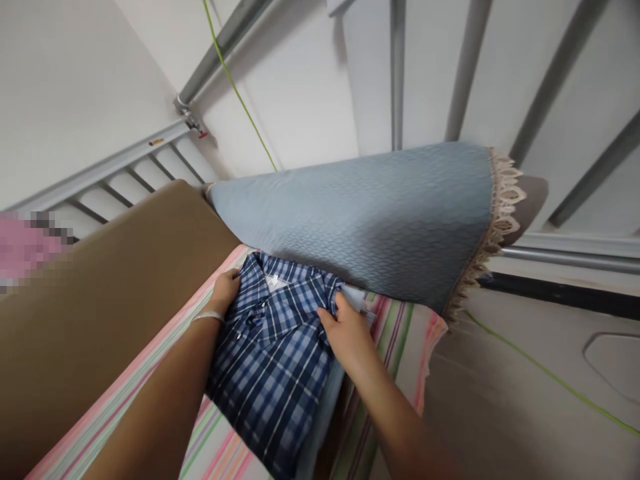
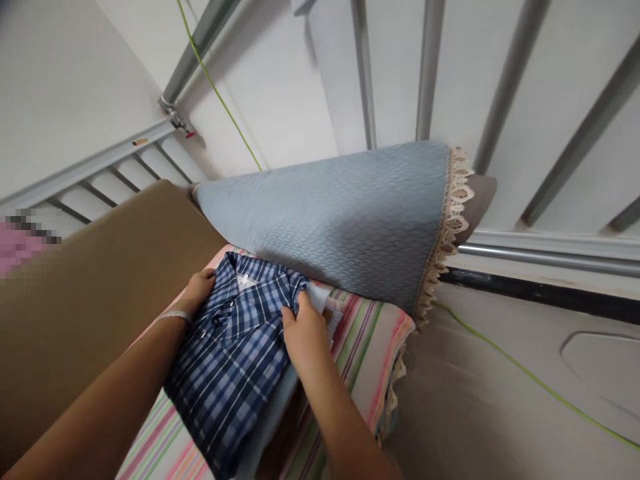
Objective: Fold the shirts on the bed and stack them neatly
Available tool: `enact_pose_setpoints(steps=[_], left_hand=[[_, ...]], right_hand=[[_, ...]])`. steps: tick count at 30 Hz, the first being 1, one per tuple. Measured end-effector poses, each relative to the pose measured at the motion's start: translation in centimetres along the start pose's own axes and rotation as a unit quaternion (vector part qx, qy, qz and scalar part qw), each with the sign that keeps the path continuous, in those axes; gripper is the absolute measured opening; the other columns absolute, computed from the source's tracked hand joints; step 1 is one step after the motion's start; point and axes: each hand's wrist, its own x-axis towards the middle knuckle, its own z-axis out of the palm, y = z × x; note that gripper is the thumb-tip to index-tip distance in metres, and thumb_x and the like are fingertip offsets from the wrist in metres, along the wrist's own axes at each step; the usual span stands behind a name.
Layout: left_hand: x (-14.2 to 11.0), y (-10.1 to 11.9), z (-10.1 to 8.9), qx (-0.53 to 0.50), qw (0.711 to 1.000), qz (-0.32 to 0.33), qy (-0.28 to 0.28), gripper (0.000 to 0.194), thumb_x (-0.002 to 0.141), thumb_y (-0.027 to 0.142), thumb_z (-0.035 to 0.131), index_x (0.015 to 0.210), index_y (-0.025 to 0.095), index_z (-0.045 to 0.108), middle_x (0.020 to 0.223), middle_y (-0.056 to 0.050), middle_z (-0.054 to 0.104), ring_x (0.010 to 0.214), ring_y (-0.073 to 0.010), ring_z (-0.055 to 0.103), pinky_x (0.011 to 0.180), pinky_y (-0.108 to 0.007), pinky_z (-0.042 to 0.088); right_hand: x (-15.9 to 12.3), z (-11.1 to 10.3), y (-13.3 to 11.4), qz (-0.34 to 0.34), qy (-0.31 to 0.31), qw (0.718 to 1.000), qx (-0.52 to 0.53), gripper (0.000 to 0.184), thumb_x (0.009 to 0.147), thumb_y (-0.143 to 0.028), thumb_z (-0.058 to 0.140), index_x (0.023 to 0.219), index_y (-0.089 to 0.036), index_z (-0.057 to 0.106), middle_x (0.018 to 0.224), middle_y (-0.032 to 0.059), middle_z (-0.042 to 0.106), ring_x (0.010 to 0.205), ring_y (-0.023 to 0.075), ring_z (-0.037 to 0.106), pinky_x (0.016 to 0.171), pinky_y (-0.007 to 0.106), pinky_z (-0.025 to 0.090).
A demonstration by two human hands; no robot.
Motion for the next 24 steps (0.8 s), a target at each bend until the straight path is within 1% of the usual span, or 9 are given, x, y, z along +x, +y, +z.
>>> enact_pose_setpoints(steps=[4,7,10,12,13,15,18,21,24], left_hand=[[-1.6,0.9,-3.0,0.002,0.997,-0.012,0.08,0.041,0.079,0.028,0.047,0.113,0.008,0.057,0.108,-0.015,0.065,0.097,-0.0204,0.06,0.086,-0.03,0.044],[-5.4,2.8,-4.3,0.032,0.989,0.101,0.101,0.046,0.087,0.039,0.041,0.125,0.015,0.049,0.127,-0.013,0.054,0.116,-0.022,0.049,0.1,-0.037,0.036],[-10.1,4.7,-2.8,0.113,0.972,0.207,0.012,0.051,0.086,0.053,0.037,0.127,0.025,0.049,0.138,-0.009,0.045,0.13,-0.0302,0.034,0.106,-0.053,0.025],[-12.3,5.4,-0.8,0.149,0.968,0.199,-0.036,0.058,0.084,0.059,0.034,0.133,0.029,0.041,0.146,-0.008,0.034,0.135,-0.0356,0.023,0.105,-0.063,0.019],[-12.9,5.5,0.3,0.159,0.967,0.192,-0.048,0.061,0.084,0.061,0.033,0.136,0.03,0.037,0.149,-0.008,0.029,0.136,-0.0371,0.019,0.104,-0.065,0.017],[-13.4,5.3,2.0,0.171,0.965,0.188,-0.058,0.064,0.084,0.061,0.028,0.139,0.029,0.03,0.151,-0.008,0.022,0.137,-0.0375,0.015,0.104,-0.066,0.016],[-13.3,4.8,3.2,0.181,0.962,0.192,-0.063,0.063,0.086,0.059,0.024,0.142,0.028,0.025,0.153,-0.007,0.017,0.138,-0.0369,0.012,0.105,-0.066,0.015],[-13.3,4.9,2.8,0.177,0.963,0.19,-0.069,0.063,0.086,0.058,0.024,0.142,0.028,0.025,0.153,-0.008,0.017,0.138,-0.0365,0.011,0.105,-0.066,0.015],[-13.2,4.8,1.2,0.144,0.966,0.199,-0.084,0.063,0.085,0.061,0.024,0.141,0.03,0.026,0.152,-0.006,0.021,0.138,-0.0348,0.014,0.105,-0.065,0.016]], right_hand=[[0.3,-0.5,0.4,-0.005,-0.008,0.999,-0.04,0.017,0.075,-0.034,0.052,0.087,-0.023,0.058,0.067,0.0028,0.063,0.065,0.0217,0.059,0.06,0.032,0.043],[0.4,-1.7,0.7,-0.028,-0.002,0.999,-0.043,0.024,0.076,-0.036,0.053,0.094,-0.021,0.061,0.065,0.0022,0.064,0.064,0.0208,0.06,0.062,0.032,0.044],[-0.3,-3.3,-0.1,-0.079,0.113,0.99,-0.035,0.039,0.08,-0.036,0.05,0.114,-0.019,0.057,0.081,0.0062,0.068,0.076,0.0221,0.062,0.072,0.036,0.046],[-1.3,-3.8,-1.2,-0.162,0.204,0.965,-0.024,0.04,0.083,-0.034,0.047,0.119,-0.018,0.055,0.101,0.0095,0.067,0.093,0.0235,0.061,0.082,0.04,0.045],[-1.9,-3.8,-1.8,-0.217,0.223,0.95,-0.021,0.039,0.085,-0.033,0.046,0.119,-0.018,0.055,0.109,0.0103,0.064,0.101,0.0238,0.058,0.088,0.042,0.043],[-2.9,-2.9,-2.8,-0.32,0.189,0.928,-0.033,0.036,0.087,-0.031,0.044,0.119,-0.019,0.055,0.119,0.01,0.06,0.116,0.0237,0.051,0.099,0.045,0.036],[-3.7,-0.6,-2.9,-0.399,0.062,0.91,-0.094,0.035,0.089,-0.029,0.041,0.12,-0.022,0.055,0.128,0.0075,0.055,0.128,0.0246,0.038,0.107,0.05,0.024],[-3.3,1.4,-1.4,-0.349,-0.01,0.919,-0.185,0.047,0.083,-0.039,0.05,0.125,-0.019,0.051,0.138,0.0124,0.044,0.133,0.0321,0.029,0.105,0.056,0.023],[-2.6,2.4,0.4,-0.258,-0.021,0.932,-0.254,0.073,0.071,-0.05,0.061,0.132,-0.014,0.045,0.144,0.0204,0.031,0.133,0.04,0.023,0.102,0.057,0.026]])
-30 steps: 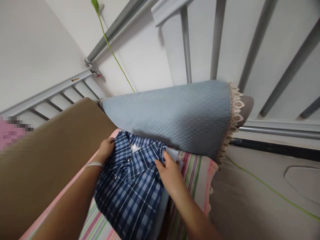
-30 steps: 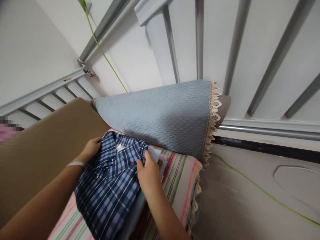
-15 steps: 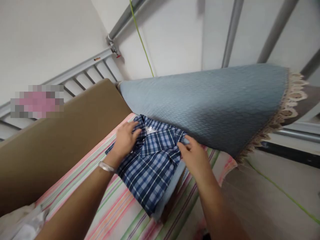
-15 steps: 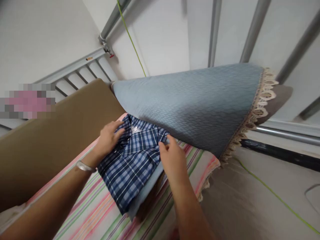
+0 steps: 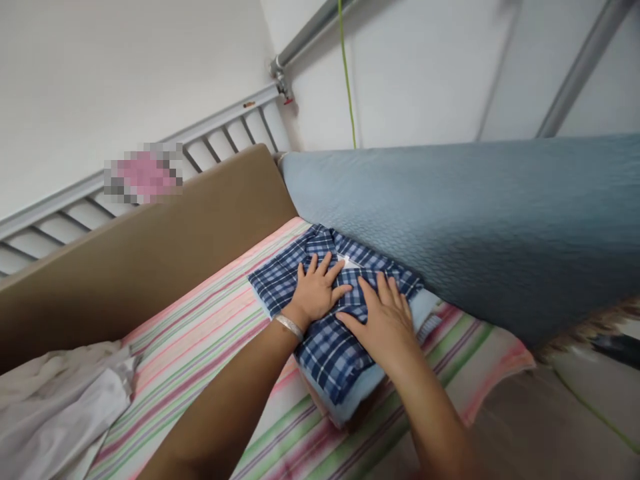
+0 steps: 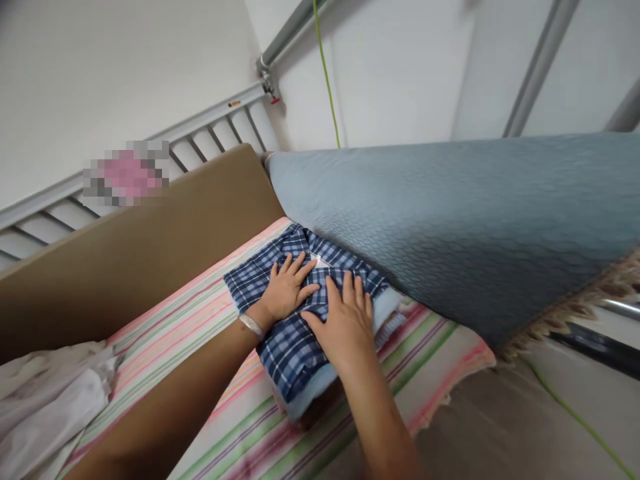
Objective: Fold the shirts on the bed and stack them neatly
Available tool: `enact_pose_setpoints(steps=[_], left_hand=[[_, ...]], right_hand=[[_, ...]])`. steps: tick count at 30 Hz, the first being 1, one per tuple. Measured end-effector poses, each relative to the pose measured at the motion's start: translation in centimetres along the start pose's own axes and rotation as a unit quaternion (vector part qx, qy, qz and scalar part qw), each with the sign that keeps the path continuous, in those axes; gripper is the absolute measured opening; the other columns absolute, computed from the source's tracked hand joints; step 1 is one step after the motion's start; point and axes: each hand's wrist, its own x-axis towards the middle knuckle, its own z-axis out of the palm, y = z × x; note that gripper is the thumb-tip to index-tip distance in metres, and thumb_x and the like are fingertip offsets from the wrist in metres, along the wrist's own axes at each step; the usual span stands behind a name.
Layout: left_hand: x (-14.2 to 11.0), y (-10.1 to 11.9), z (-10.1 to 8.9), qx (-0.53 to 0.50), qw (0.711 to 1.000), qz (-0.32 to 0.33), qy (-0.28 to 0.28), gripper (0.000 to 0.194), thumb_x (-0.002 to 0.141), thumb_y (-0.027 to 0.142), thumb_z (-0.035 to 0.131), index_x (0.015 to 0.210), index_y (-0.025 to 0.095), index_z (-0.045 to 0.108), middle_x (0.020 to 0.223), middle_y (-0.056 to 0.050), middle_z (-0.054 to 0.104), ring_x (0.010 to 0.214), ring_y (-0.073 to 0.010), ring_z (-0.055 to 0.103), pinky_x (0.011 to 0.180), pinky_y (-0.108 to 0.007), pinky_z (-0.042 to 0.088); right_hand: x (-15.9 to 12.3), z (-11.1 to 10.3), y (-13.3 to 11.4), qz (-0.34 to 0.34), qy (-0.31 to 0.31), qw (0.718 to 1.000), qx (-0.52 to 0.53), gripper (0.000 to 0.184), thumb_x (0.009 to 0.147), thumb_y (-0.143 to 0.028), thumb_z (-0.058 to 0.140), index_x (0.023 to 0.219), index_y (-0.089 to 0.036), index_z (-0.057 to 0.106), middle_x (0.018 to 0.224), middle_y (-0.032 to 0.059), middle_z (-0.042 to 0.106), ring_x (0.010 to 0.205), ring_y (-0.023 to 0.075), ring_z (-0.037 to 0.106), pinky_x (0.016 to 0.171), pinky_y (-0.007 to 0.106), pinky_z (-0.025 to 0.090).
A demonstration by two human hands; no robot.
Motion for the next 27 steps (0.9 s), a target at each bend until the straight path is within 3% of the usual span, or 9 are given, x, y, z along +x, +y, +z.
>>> enact_pose_setpoints(steps=[5,11,14,17,19,21,22,24,27], left_hand=[[0.1,-3.5,-1.3,-0.014,0.998,-0.047,0.048,0.061,0.086,0.061,0.02,0.14,0.034,0.025,0.151,-0.003,0.024,0.139,-0.0321,0.013,0.105,-0.065,0.013],[2.0,-6.5,2.1,-0.063,0.995,-0.074,-0.038,0.059,0.087,0.06,0.022,0.141,0.035,0.022,0.153,-0.001,0.018,0.139,-0.0318,0.013,0.105,-0.065,0.016],[2.3,-6.2,1.5,-0.085,0.993,-0.071,-0.044,0.058,0.087,0.058,0.027,0.14,0.034,0.025,0.152,-0.002,0.019,0.139,-0.032,0.013,0.104,-0.065,0.015],[0.3,-6.2,-0.9,-0.123,0.988,-0.074,0.059,0.055,0.089,0.053,0.028,0.139,0.029,0.031,0.151,-0.005,0.025,0.139,-0.0288,0.016,0.107,-0.06,0.017],[-3.3,-6.7,-2.3,-0.143,0.969,-0.082,0.183,0.052,0.091,0.048,0.026,0.138,0.025,0.034,0.149,-0.007,0.03,0.138,-0.0229,0.019,0.11,-0.05,0.02],[-9.3,-7.7,-2.4,-0.137,0.949,-0.107,0.264,0.05,0.092,0.044,0.028,0.136,0.023,0.036,0.147,-0.008,0.033,0.137,-0.0183,0.024,0.111,-0.043,0.022],[-13.1,-8.2,-1.8,-0.119,0.948,-0.133,0.264,0.049,0.092,0.042,0.029,0.136,0.023,0.036,0.147,-0.008,0.034,0.137,-0.0179,0.024,0.111,-0.044,0.022],[-22.3,-9.2,0.5,-0.063,0.953,-0.221,0.198,0.047,0.091,0.039,0.032,0.136,0.026,0.037,0.147,-0.006,0.033,0.138,-0.0196,0.022,0.11,-0.049,0.02],[-37.2,-9.8,5.6,0.021,0.924,-0.377,0.065,0.045,0.088,0.031,0.035,0.132,0.031,0.043,0.145,-0.002,0.035,0.137,-0.0227,0.024,0.107,-0.053,0.022]], right_hand=[[-0.1,0.8,0.9,0.031,-0.006,0.999,-0.045,0.085,0.068,-0.058,0.061,0.136,-0.012,0.039,0.147,0.0236,0.023,0.133,0.0432,0.019,0.101,0.055,0.027],[0.4,1.4,0.5,0.056,-0.042,0.993,-0.095,0.085,0.07,-0.06,0.058,0.138,-0.013,0.037,0.146,0.0228,0.023,0.132,0.0429,0.02,0.101,0.053,0.026],[0.6,1.4,0.4,0.062,-0.052,0.991,-0.11,0.084,0.071,-0.06,0.056,0.138,-0.013,0.036,0.146,0.0229,0.025,0.132,0.0426,0.021,0.101,0.052,0.027],[0.4,0.5,0.2,0.063,-0.047,0.992,-0.104,0.081,0.072,-0.06,0.055,0.136,-0.014,0.04,0.145,0.0217,0.028,0.131,0.042,0.024,0.101,0.053,0.028],[0.2,-0.7,-0.1,0.05,-0.02,0.994,-0.094,0.076,0.074,-0.059,0.053,0.134,-0.013,0.044,0.144,0.0215,0.03,0.131,0.0409,0.026,0.101,0.054,0.029],[-0.3,-2.0,-0.8,0.008,0.024,0.996,-0.082,0.069,0.078,-0.058,0.049,0.13,-0.013,0.048,0.144,0.0211,0.032,0.132,0.0389,0.025,0.101,0.055,0.028],[-0.7,-2.5,-1.2,-0.025,0.044,0.996,-0.075,0.065,0.08,-0.057,0.047,0.129,-0.014,0.049,0.143,0.0204,0.033,0.133,0.0375,0.025,0.102,0.055,0.027],[-1.9,-3.1,-2.4,-0.105,0.054,0.991,-0.063,0.058,0.083,-0.055,0.043,0.127,-0.017,0.052,0.143,0.0177,0.036,0.134,0.0339,0.025,0.104,0.055,0.025],[-4.1,-2.1,-3.9,-0.216,-0.011,0.974,-0.067,0.051,0.086,-0.05,0.041,0.128,-0.023,0.051,0.142,0.0123,0.039,0.134,0.029,0.027,0.106,0.053,0.022]])
